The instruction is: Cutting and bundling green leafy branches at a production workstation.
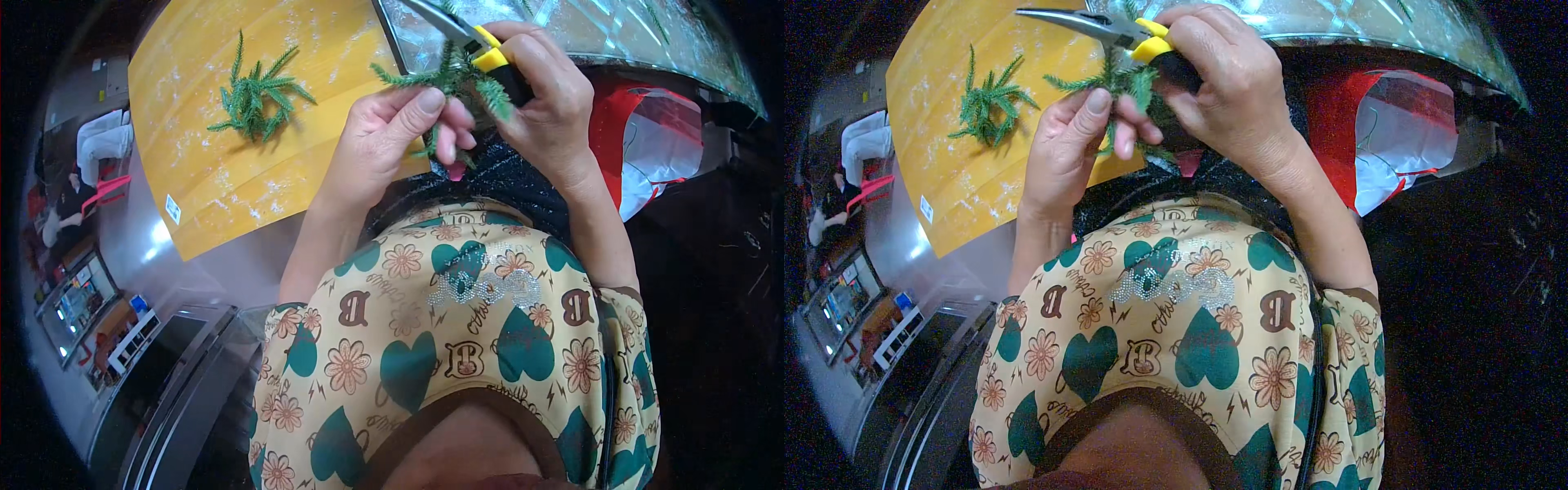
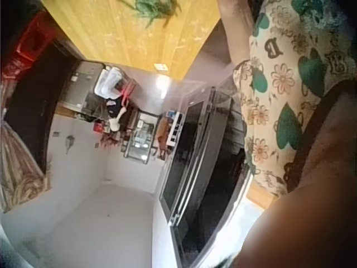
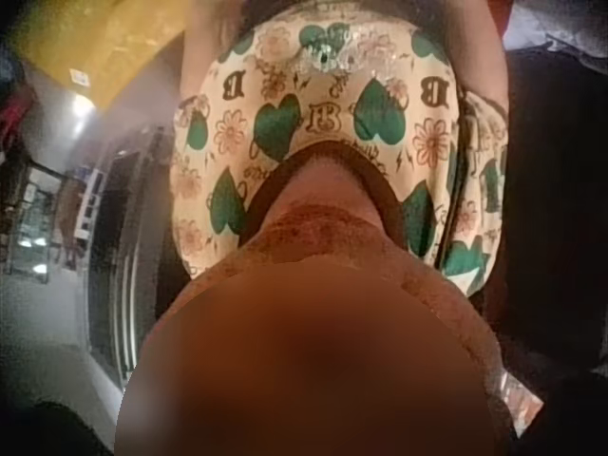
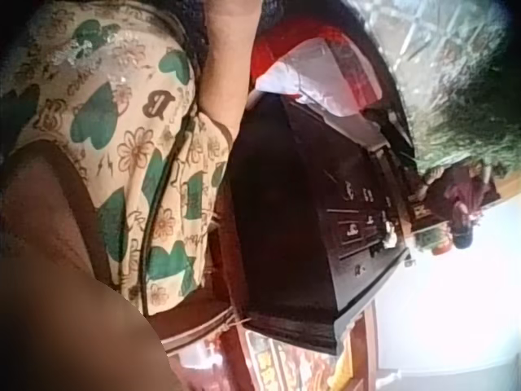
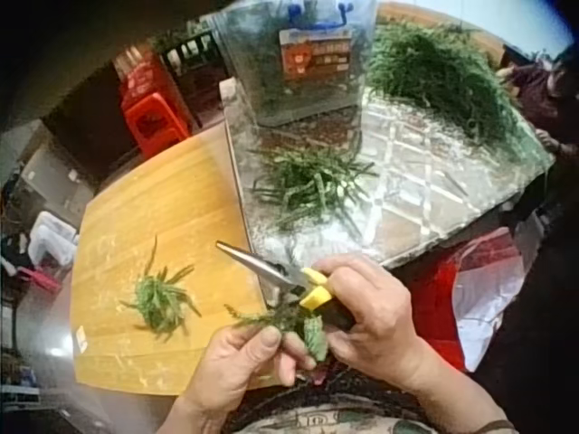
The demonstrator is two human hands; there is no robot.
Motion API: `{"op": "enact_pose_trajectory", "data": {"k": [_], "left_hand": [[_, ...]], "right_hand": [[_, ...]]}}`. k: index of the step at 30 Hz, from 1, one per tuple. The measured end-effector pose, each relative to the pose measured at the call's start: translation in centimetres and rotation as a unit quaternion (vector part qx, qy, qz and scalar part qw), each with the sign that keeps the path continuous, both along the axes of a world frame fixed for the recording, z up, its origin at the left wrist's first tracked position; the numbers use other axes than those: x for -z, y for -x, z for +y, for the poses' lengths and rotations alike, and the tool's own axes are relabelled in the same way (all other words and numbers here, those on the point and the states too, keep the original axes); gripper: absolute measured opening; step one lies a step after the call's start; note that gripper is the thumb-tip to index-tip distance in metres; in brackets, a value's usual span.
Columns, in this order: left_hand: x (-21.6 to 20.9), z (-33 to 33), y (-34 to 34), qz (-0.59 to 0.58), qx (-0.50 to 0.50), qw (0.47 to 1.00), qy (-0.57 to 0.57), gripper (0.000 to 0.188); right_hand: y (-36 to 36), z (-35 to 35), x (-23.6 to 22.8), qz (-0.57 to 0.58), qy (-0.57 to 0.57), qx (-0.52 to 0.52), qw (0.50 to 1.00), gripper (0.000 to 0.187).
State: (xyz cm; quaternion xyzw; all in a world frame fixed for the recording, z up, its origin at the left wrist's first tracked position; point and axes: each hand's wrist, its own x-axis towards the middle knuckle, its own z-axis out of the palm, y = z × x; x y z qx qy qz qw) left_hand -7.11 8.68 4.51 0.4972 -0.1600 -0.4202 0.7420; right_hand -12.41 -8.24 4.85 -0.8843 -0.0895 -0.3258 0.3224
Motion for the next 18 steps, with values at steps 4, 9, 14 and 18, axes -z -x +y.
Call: {"op": "enact_pose_trajectory", "data": {"k": [4,9,14,18], "left_hand": [[0.1,0.3,-0.4,-0.030,0.093,0.994,-0.048,0.032],[0.4,-0.3,0.1,-0.036,0.021,0.997,-0.058,0.031],[0.1,0.5,0.3,-0.042,-0.072,0.996,-0.005,0.028],[0.2,1.4,-0.5,-0.098,-0.108,0.989,-0.009,0.026]], "right_hand": [[-1.0,-0.5,1.1,-0.012,0.003,-0.006,1.000,0.029],[-2.8,-0.6,2.4,-0.175,-0.141,-0.066,0.972,0.018],[1.1,-2.0,0.9,0.143,-0.125,0.025,0.981,0.031],[3.2,-2.1,0.3,0.157,-0.124,0.021,0.980,0.032]]}}
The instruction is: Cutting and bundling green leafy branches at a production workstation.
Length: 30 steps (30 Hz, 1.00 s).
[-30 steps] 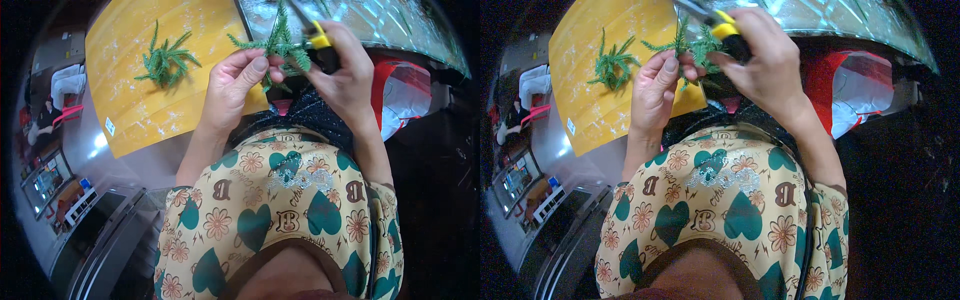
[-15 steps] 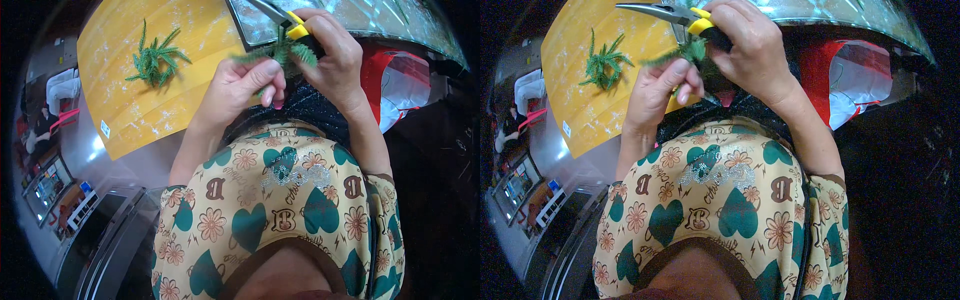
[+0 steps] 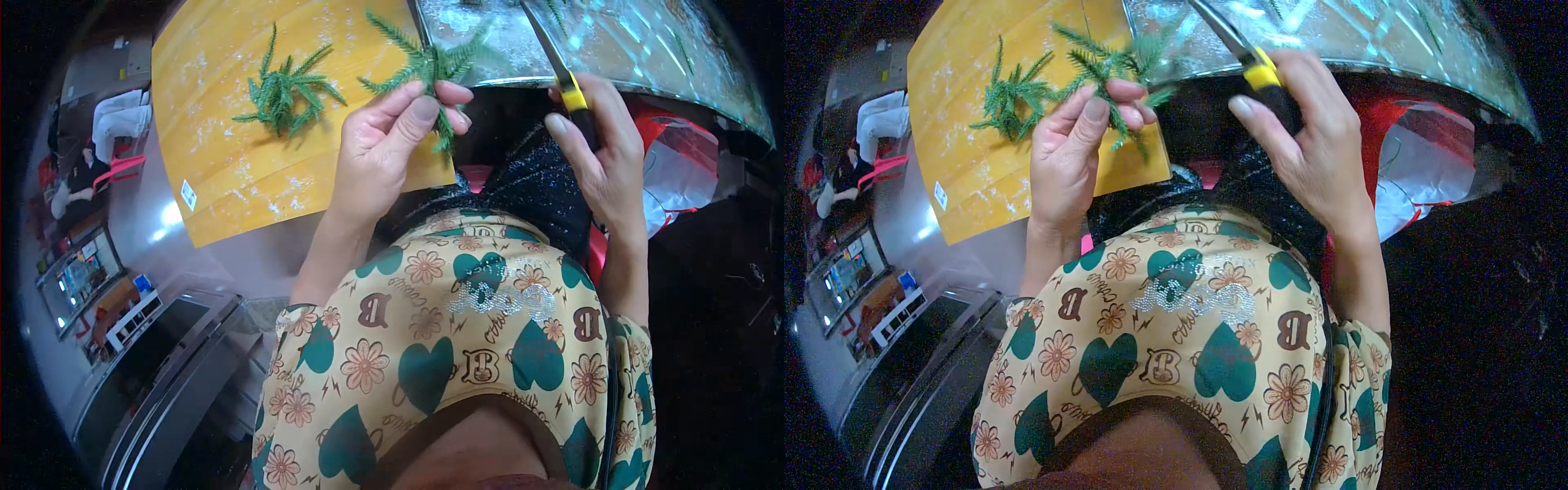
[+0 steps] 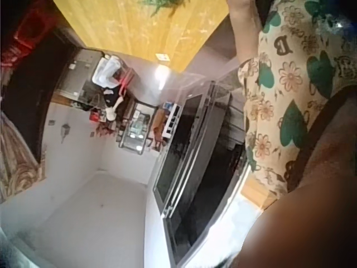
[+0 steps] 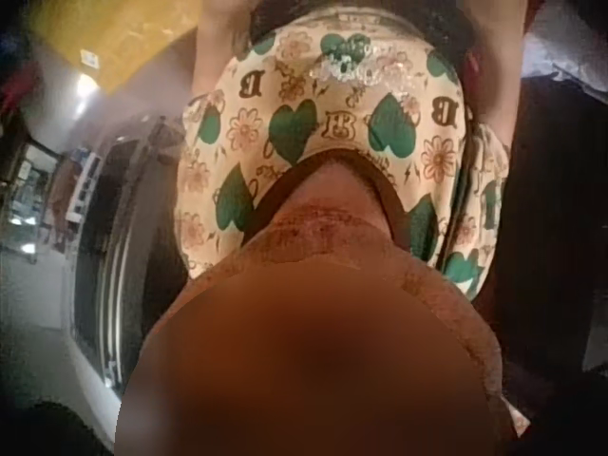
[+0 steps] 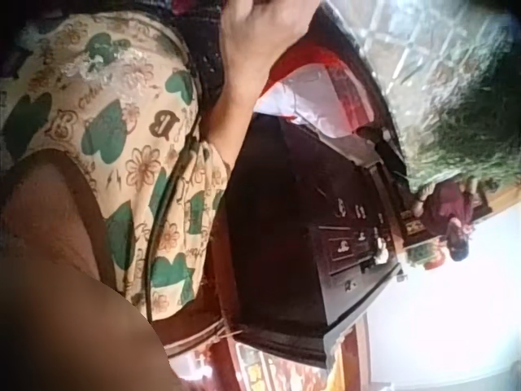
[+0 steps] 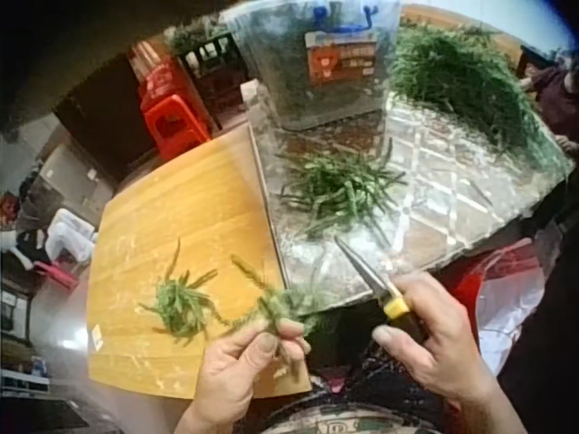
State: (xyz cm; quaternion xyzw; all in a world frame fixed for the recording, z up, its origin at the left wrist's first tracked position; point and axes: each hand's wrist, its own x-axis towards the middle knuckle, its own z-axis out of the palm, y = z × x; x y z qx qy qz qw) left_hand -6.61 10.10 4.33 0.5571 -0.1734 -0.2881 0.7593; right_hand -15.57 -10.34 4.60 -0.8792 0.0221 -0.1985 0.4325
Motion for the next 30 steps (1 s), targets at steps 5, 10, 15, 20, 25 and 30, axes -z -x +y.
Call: {"op": "enact_pose_trajectory", "data": {"k": [5,10,15,20,25,30], "left_hand": [[-0.5,-0.4,0.2,-0.048,-0.058,0.996,-0.044,0.025],[0.0,-0.3,0.3,-0.086,-0.100,0.987,-0.087,0.019],[0.6,0.6,-1.1,-0.468,-0.124,0.820,-0.305,0.013],[0.4,0.6,-1.7,-0.609,-0.182,0.692,-0.342,0.016],[-0.4,0.8,-1.7,-0.575,-0.154,0.732,-0.332,0.016],[-0.6,0.4,-0.2,-0.337,-0.131,0.904,-0.230,0.015]], "right_hand": [[1.2,1.0,-1.2,0.039,0.013,-0.050,0.998,0.031],[0.9,1.6,-1.3,0.037,0.016,-0.086,0.995,0.029],[0.8,1.6,-1.5,0.030,0.029,-0.072,0.997,0.027],[0.8,0.7,-0.8,0.060,-0.053,-0.082,0.993,0.026],[0.5,0.4,-0.4,0.116,-0.199,-0.061,0.971,0.032],[0.2,1.4,0.5,0.109,-0.166,-0.096,0.975,0.038]]}}
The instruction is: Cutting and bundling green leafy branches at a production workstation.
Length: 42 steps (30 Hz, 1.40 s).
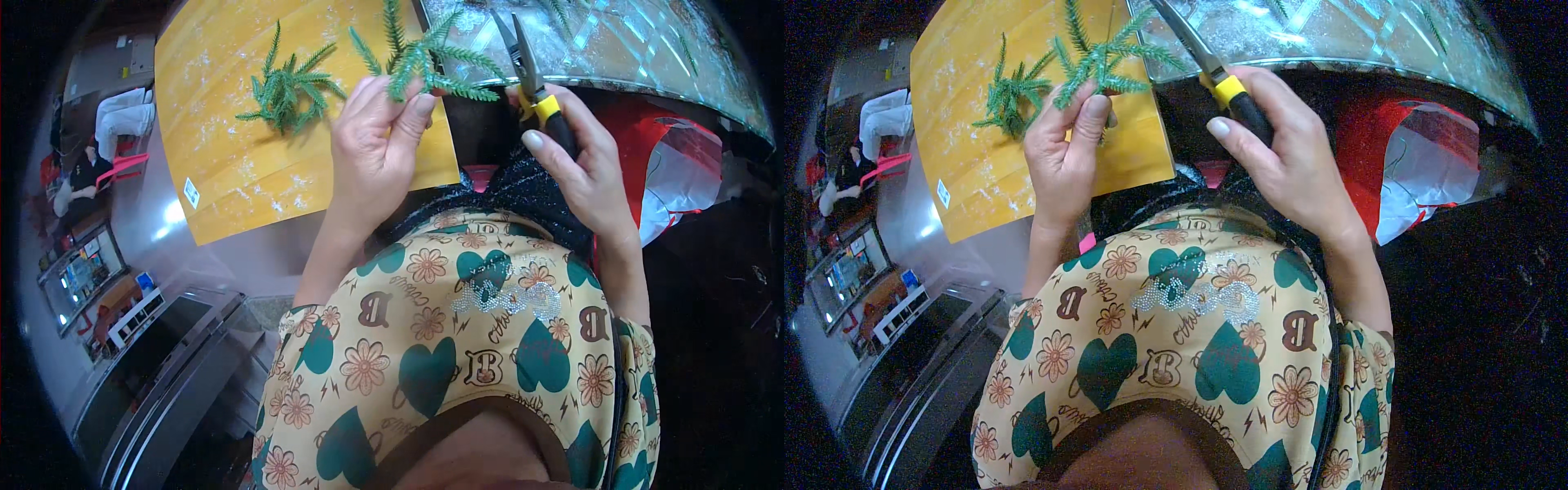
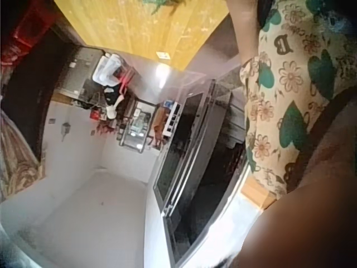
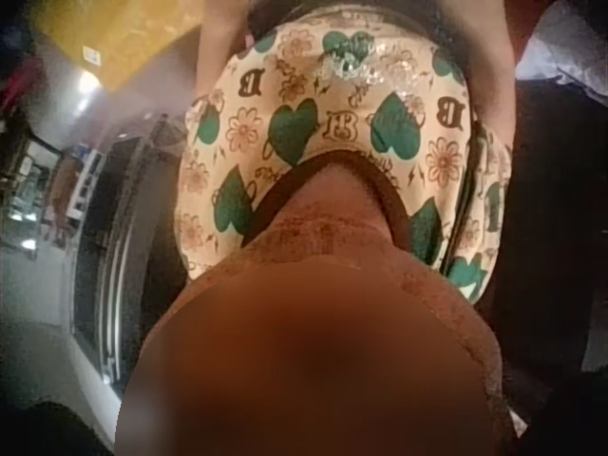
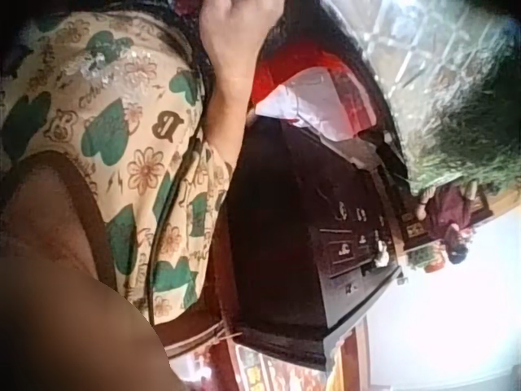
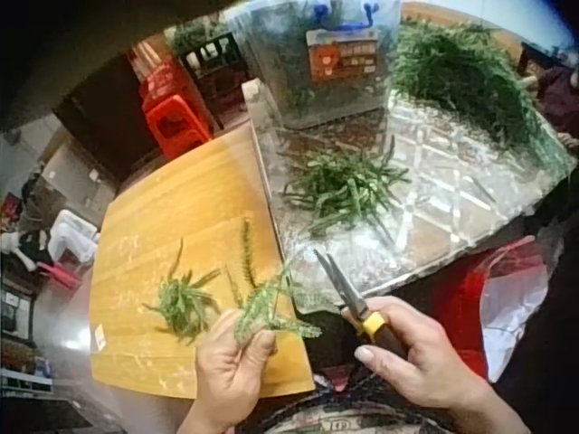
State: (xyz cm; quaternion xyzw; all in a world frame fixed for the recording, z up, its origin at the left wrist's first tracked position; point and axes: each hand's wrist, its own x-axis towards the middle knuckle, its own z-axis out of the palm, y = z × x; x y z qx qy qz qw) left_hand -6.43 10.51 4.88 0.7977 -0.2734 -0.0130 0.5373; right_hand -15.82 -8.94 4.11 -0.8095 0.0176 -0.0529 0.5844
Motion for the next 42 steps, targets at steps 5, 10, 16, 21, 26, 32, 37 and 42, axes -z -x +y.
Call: {"op": "enact_pose_trajectory", "data": {"k": [5,10,16,21,26,32,37,42], "left_hand": [[0.8,0.1,0.1,0.004,0.013,1.000,-0.015,0.016],[0.5,-0.2,0.3,0.052,0.014,0.998,0.018,0.017],[0.1,-0.2,0.4,0.137,-0.039,0.985,0.093,0.017],[0.6,0.6,0.0,0.043,-0.041,0.996,0.064,0.017],[0.2,-0.1,0.5,-0.024,0.010,0.999,-0.032,0.016],[0.7,-0.1,0.1,0.031,0.074,0.997,-0.018,0.014],[0.7,0.1,0.4,0.147,0.066,0.987,0.007,0.014],[0.9,-0.3,0.5,0.153,0.053,0.987,0.026,0.014]], "right_hand": [[-0.6,1.5,-0.2,-0.021,0.125,0.044,0.991,0.038],[-1.3,1.9,-0.2,-0.104,0.279,0.047,0.953,0.038],[-1.6,2.3,0.0,-0.156,0.287,0.027,0.945,0.036],[-1.1,1.8,-0.2,-0.115,0.309,0.052,0.943,0.040],[-1.3,2.5,0.1,-0.127,0.312,0.035,0.941,0.034],[-2.1,2.8,-0.1,-0.171,0.361,0.026,0.916,0.036],[-2.2,2.8,0.3,-0.183,0.363,0.012,0.914,0.030],[-2.3,2.6,0.2,-0.176,0.321,-0.001,0.931,0.030]]}}
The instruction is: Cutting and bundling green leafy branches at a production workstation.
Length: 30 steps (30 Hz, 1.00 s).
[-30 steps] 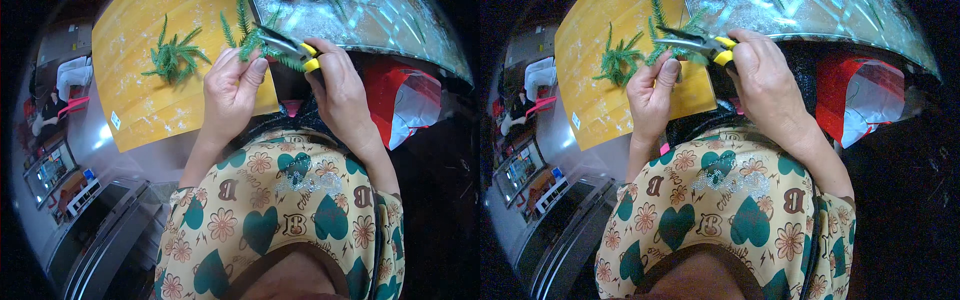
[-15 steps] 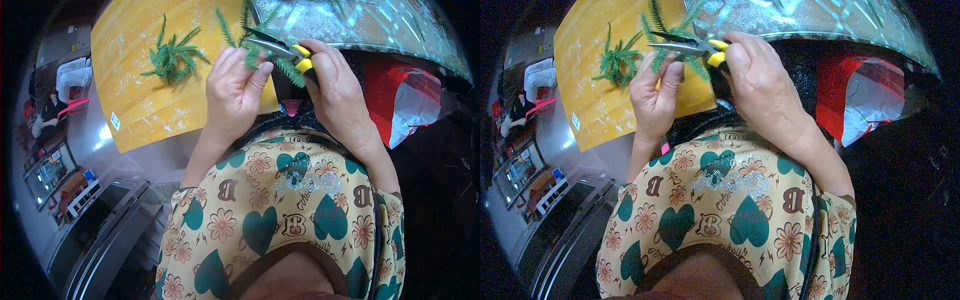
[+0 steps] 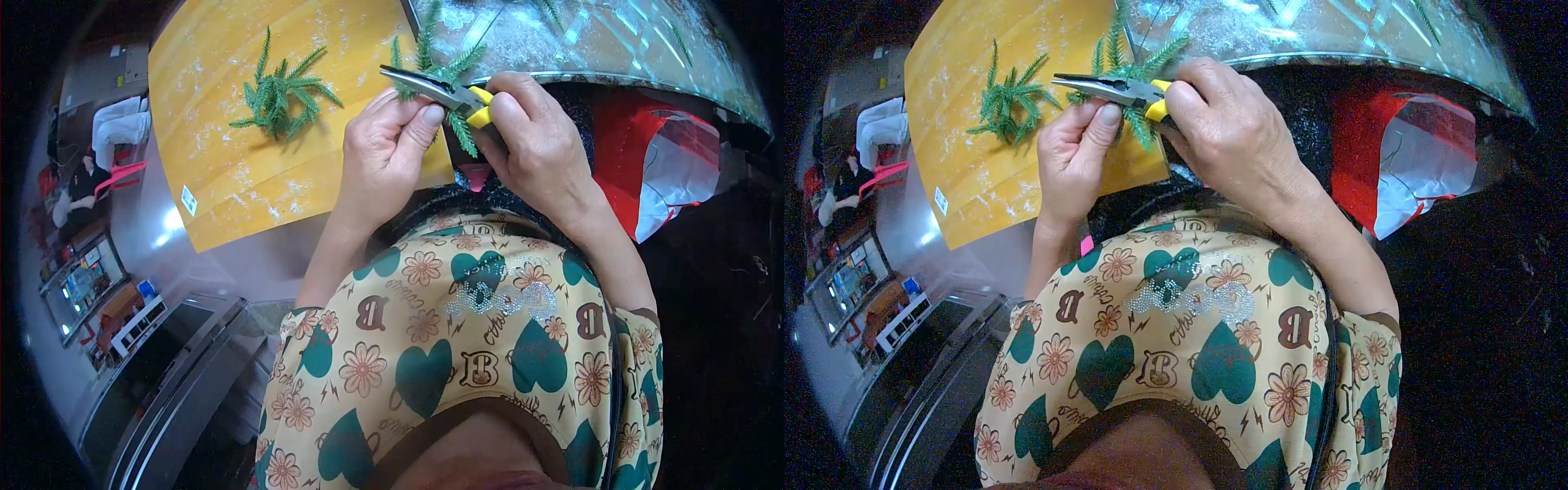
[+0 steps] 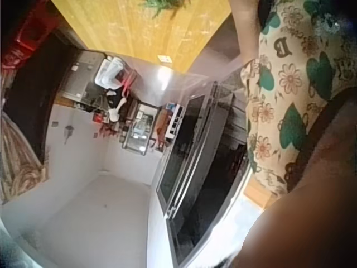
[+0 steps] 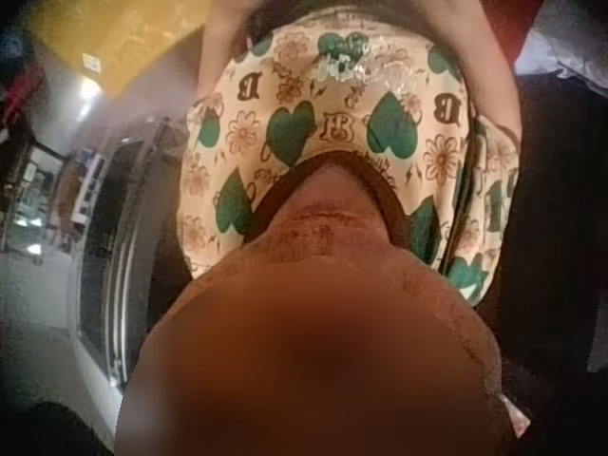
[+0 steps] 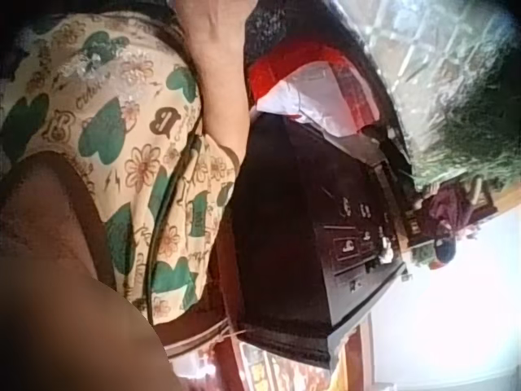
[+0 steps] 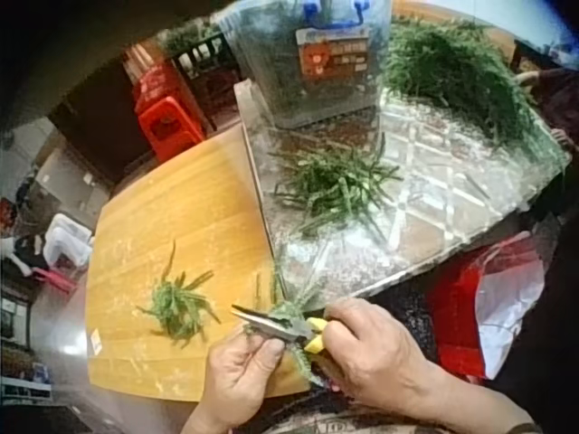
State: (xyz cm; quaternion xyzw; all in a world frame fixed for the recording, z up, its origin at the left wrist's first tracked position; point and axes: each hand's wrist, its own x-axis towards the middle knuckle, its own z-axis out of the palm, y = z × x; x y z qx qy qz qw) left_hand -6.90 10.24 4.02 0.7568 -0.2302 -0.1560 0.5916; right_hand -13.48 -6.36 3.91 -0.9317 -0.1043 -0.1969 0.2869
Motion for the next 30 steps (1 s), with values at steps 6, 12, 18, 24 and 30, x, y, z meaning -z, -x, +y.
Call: {"op": "enact_pose_trajectory", "data": {"k": [6,12,18,24,30], "left_hand": [[-0.1,-0.2,-0.2,-0.063,0.004,0.998,-0.018,0.013],[0.1,-2.0,-1.0,-0.101,0.023,0.995,-0.002,0.011],[0.9,-4.3,-1.3,-0.211,0.076,0.974,0.023,0.014],[-1.2,-1.0,-0.9,-0.152,-0.031,0.984,0.085,0.015],[-5.5,7.6,-4.9,-0.344,-0.307,0.887,-0.008,0.007]], "right_hand": [[-0.2,-0.1,0.0,-0.012,-0.010,0.007,1.000,0.029],[-0.1,-1.0,0.7,0.037,-0.051,0.032,0.998,0.025],[2.0,-1.8,-0.4,0.096,-0.155,0.100,0.978,0.020],[1.2,-7.3,-0.7,0.042,-0.460,0.228,0.857,0.021],[3.5,-9.8,-0.2,0.005,-0.537,0.243,0.808,0.026]]}}
